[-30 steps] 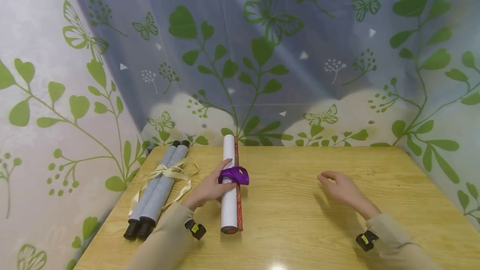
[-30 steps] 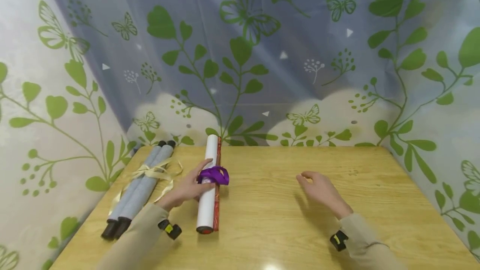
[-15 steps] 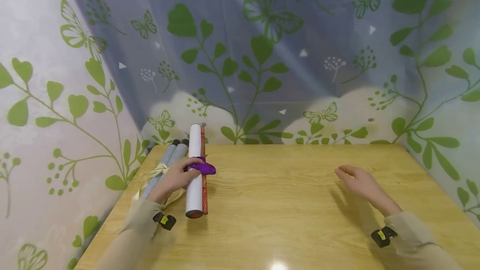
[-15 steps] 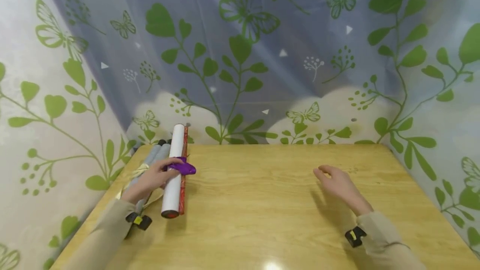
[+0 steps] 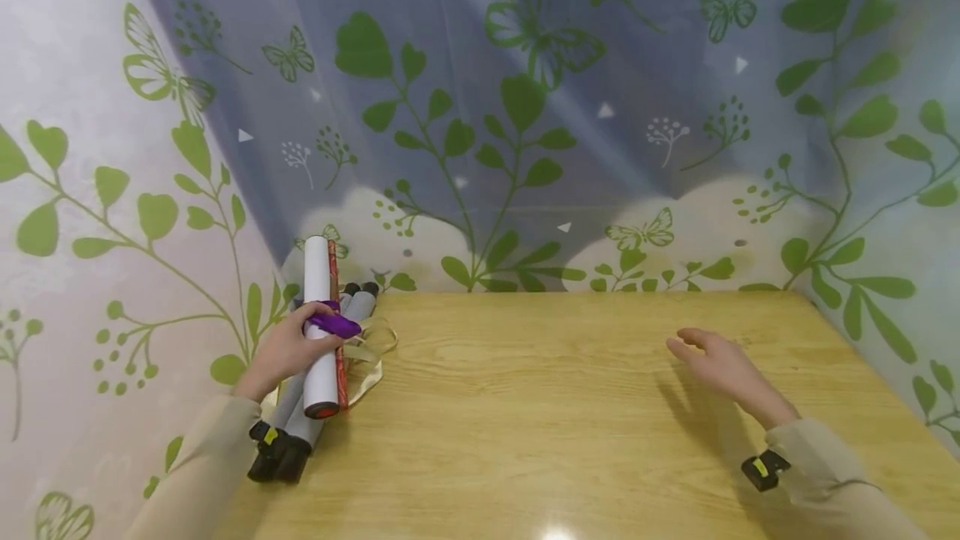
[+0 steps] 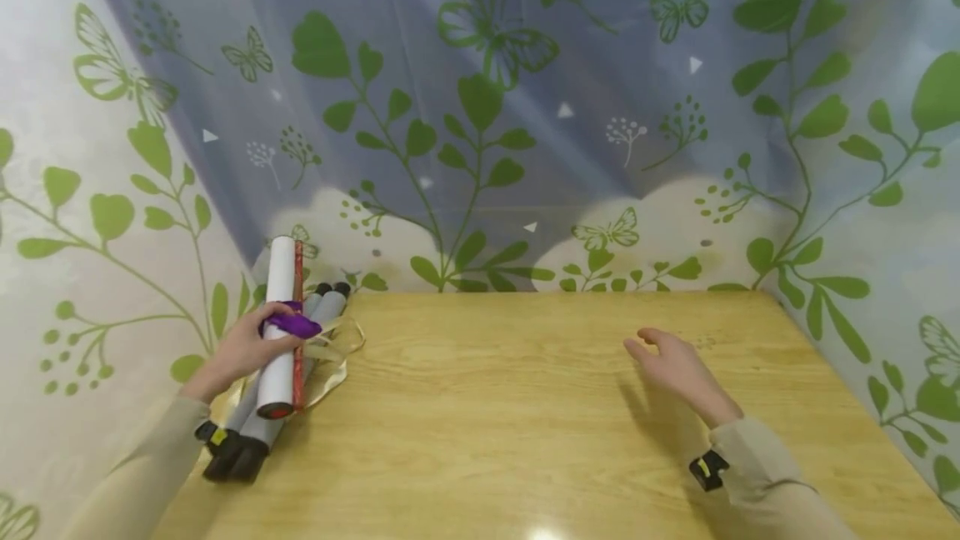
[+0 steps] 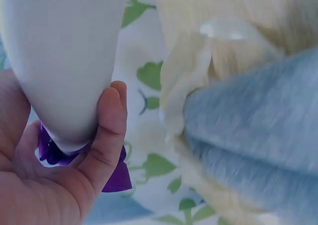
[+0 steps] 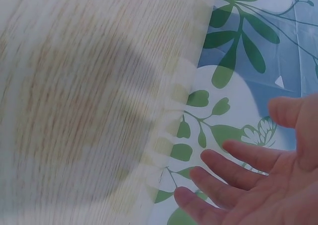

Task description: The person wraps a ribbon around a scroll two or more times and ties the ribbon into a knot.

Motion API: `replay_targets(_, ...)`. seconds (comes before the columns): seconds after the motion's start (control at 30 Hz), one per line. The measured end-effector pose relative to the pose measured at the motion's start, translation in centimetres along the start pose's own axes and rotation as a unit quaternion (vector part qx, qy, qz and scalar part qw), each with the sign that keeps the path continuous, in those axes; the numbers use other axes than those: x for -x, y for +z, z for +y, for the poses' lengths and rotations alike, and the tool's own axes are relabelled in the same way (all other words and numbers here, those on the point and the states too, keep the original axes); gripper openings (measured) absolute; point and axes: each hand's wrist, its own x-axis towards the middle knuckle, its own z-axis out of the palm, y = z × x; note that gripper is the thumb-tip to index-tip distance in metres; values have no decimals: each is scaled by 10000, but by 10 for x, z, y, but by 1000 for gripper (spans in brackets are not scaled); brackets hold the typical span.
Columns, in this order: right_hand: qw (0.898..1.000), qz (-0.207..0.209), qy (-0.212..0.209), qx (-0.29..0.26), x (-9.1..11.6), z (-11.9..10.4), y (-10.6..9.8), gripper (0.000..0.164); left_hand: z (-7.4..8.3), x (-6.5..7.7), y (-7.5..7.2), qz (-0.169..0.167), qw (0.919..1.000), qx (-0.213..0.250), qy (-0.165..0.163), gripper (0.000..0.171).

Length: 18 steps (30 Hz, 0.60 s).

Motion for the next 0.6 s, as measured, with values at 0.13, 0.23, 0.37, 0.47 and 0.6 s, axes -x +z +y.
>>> replay_targets(0.13, 10000, 1, -34, 37, 1, -1, 1, 68, -7, -3, -15, 67, 9992, -381, 72, 46)
replay_targets(0.23, 10000, -29, -51, -40, 2, -1, 1, 70, -11, -2, -25, 22, 9976, -678, 134, 42)
replay_targets(0.37, 9999, -33, -67, -92, 4, -2, 1, 70, -22, -2, -31, -95, 9945, -976, 375, 35)
replay_targets(0.47, 10000, 10, -74, -40, 5, -1, 1, 69, -33, -2, -30, -65, 9898, -1218, 730, 31)
replay_targets(0.6, 9999, -34, -93, -38, 6, 1, 0, 69, -52, -1, -29, 268, 9811, -1555, 1117, 29)
